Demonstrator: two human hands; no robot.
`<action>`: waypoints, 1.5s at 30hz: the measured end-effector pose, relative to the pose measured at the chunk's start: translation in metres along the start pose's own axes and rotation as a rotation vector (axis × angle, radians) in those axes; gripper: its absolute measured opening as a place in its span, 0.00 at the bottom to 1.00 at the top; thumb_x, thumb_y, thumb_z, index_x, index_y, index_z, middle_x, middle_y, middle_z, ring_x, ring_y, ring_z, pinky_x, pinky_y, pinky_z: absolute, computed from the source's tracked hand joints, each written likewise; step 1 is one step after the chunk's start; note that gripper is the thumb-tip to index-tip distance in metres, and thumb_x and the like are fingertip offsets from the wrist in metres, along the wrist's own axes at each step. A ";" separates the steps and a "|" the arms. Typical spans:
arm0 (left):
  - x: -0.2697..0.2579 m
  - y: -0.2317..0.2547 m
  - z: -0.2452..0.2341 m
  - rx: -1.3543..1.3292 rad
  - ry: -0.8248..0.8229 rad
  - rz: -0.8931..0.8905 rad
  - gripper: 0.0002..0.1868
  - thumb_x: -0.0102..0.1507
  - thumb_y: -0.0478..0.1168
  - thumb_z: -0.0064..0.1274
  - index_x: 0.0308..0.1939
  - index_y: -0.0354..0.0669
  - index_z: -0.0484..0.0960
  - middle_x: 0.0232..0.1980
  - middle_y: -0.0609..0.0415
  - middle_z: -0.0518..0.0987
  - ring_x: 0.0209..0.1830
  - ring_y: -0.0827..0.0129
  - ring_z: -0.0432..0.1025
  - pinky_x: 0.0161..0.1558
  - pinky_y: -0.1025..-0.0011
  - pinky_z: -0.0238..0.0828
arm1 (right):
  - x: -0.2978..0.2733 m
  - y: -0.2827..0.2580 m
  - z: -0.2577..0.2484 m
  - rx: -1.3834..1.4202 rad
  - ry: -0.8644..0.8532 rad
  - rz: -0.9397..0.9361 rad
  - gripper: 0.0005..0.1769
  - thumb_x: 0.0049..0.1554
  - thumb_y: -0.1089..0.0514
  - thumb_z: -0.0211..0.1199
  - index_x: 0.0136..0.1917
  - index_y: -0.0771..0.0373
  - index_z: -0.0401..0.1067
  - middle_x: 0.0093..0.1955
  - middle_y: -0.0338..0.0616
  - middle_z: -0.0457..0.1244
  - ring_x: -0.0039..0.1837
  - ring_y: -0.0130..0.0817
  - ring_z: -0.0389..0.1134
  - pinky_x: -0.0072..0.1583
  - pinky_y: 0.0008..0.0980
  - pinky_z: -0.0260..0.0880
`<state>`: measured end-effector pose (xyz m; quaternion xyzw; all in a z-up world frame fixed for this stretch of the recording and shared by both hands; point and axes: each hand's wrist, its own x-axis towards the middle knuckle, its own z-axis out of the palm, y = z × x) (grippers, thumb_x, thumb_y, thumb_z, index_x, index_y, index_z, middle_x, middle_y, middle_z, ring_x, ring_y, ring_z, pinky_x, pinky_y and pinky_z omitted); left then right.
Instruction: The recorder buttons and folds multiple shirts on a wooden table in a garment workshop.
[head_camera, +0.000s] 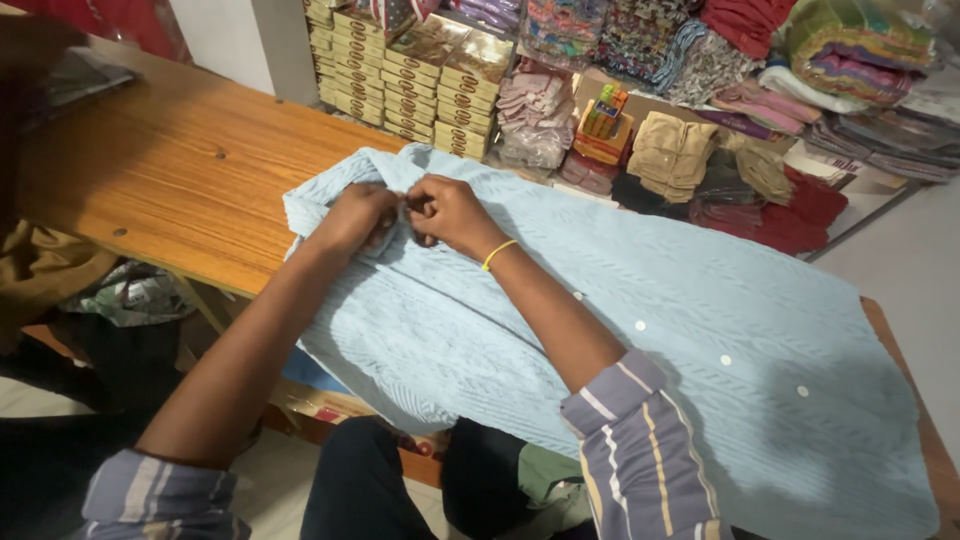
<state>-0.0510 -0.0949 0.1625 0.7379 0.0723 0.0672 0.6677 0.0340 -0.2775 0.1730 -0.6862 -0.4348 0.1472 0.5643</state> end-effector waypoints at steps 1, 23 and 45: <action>-0.003 0.003 0.002 0.000 0.000 0.000 0.17 0.68 0.46 0.50 0.29 0.37 0.76 0.20 0.57 0.71 0.13 0.73 0.63 0.17 0.72 0.56 | -0.001 -0.003 0.001 0.000 0.000 0.000 0.07 0.56 0.67 0.67 0.48 0.69 0.72 0.35 0.42 0.66 0.34 0.24 0.68 0.36 0.28 0.72; -0.014 0.020 0.017 0.497 0.188 0.094 0.12 0.61 0.44 0.57 0.31 0.38 0.85 0.20 0.49 0.80 0.17 0.67 0.75 0.24 0.68 0.72 | 0.000 -0.034 0.011 -0.864 0.039 0.020 0.13 0.48 0.55 0.67 0.43 0.64 0.71 0.47 0.55 0.67 0.51 0.54 0.70 0.52 0.48 0.70; -0.017 0.020 0.015 0.482 0.220 0.069 0.11 0.61 0.41 0.57 0.37 0.35 0.87 0.22 0.47 0.81 0.19 0.65 0.76 0.26 0.67 0.73 | 0.007 0.006 0.005 -0.612 0.064 0.114 0.08 0.51 0.61 0.63 0.46 0.61 0.76 0.49 0.42 0.67 0.49 0.37 0.71 0.54 0.33 0.70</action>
